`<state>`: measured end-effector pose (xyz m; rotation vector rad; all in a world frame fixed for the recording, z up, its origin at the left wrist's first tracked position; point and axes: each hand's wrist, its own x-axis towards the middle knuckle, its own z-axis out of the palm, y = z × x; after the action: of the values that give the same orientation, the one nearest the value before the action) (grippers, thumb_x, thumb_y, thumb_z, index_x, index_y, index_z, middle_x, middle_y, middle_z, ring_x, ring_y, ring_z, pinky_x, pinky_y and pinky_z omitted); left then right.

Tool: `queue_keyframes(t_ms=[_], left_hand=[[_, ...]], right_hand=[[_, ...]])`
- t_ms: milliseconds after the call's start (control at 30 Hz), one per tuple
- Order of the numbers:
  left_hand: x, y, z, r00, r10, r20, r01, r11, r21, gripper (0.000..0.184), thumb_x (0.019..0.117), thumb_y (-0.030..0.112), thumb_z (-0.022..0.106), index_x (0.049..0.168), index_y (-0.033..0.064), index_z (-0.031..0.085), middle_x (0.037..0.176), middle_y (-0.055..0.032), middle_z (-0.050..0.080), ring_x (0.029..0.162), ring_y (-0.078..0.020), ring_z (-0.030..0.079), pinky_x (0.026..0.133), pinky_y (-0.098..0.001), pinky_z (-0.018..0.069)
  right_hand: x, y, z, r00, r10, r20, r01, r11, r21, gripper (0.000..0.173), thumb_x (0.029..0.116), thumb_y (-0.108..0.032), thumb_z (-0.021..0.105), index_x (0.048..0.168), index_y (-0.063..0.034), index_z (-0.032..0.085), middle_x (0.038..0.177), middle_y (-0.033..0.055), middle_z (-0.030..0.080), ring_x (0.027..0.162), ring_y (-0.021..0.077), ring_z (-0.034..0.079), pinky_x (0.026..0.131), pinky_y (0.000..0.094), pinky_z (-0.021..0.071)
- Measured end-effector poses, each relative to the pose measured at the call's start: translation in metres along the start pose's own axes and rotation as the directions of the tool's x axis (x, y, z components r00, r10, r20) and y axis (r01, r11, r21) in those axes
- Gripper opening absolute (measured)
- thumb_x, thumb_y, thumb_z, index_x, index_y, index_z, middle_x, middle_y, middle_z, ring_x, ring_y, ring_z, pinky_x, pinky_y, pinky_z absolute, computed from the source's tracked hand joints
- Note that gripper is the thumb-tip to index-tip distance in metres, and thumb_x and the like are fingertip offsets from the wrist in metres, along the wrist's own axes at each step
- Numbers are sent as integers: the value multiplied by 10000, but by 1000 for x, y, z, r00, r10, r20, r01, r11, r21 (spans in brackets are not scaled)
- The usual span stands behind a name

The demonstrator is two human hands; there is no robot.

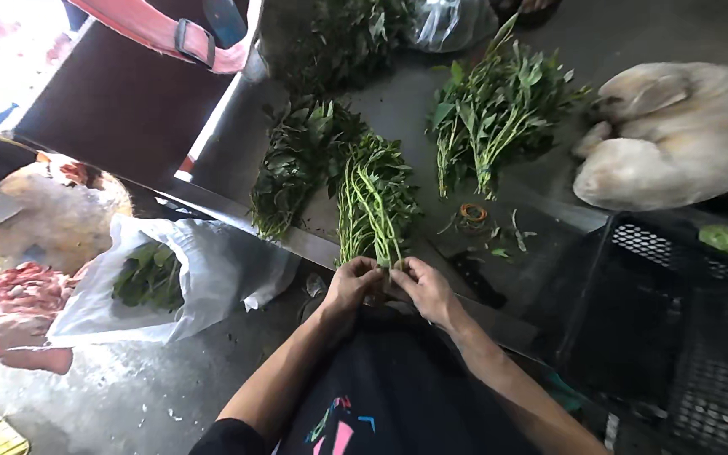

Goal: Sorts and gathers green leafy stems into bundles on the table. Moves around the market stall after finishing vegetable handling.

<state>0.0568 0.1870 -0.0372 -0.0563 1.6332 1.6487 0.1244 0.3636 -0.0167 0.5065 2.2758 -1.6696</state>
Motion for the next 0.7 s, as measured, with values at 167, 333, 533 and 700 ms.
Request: queue_keyframes(t_ms=[167, 333, 533, 700], left_hand=[[-3, -7, 5, 996, -64, -67, 59, 996, -68, 232, 992, 91, 636, 1191, -11, 575, 890, -81, 676, 696, -143, 660, 636, -298, 578], [-8, -3, 8, 997, -46, 59, 58, 977, -205, 231, 1088, 177, 467, 1144, -9, 592, 946, -81, 706, 785, -158, 690, 742, -336, 601], [-34, -10, -1, 971, 155, 182, -72, 917, -393, 296, 1097, 225, 315, 918, 198, 549, 597, 118, 469, 568, -59, 510, 659, -293, 513], [-32, -4, -4, 982, 88, 168, -83, 996, -35, 377, 1108, 299, 306, 1023, 85, 604, 680, 73, 505, 584, -49, 504, 594, -236, 486]], right_hand=[[-5, -1, -14, 999, -20, -36, 30, 944, 329, 222, 1060, -166, 520, 1172, 9, 600, 919, 61, 683, 790, 114, 695, 764, 287, 612], [-6, 6, -3, 998, 63, 3, -58, 903, 425, 237, 1096, -158, 417, 1230, 0, 532, 970, 77, 713, 846, 149, 710, 777, 305, 605], [7, 17, 2, 949, 197, -248, -24, 825, 565, 264, 1094, -142, 385, 1283, 12, 489, 764, -12, 521, 625, 80, 560, 643, 257, 546], [0, 11, -25, 987, 153, -50, -78, 726, 683, 315, 1117, -164, 336, 1253, -23, 582, 763, -7, 579, 656, 104, 600, 690, 279, 576]])
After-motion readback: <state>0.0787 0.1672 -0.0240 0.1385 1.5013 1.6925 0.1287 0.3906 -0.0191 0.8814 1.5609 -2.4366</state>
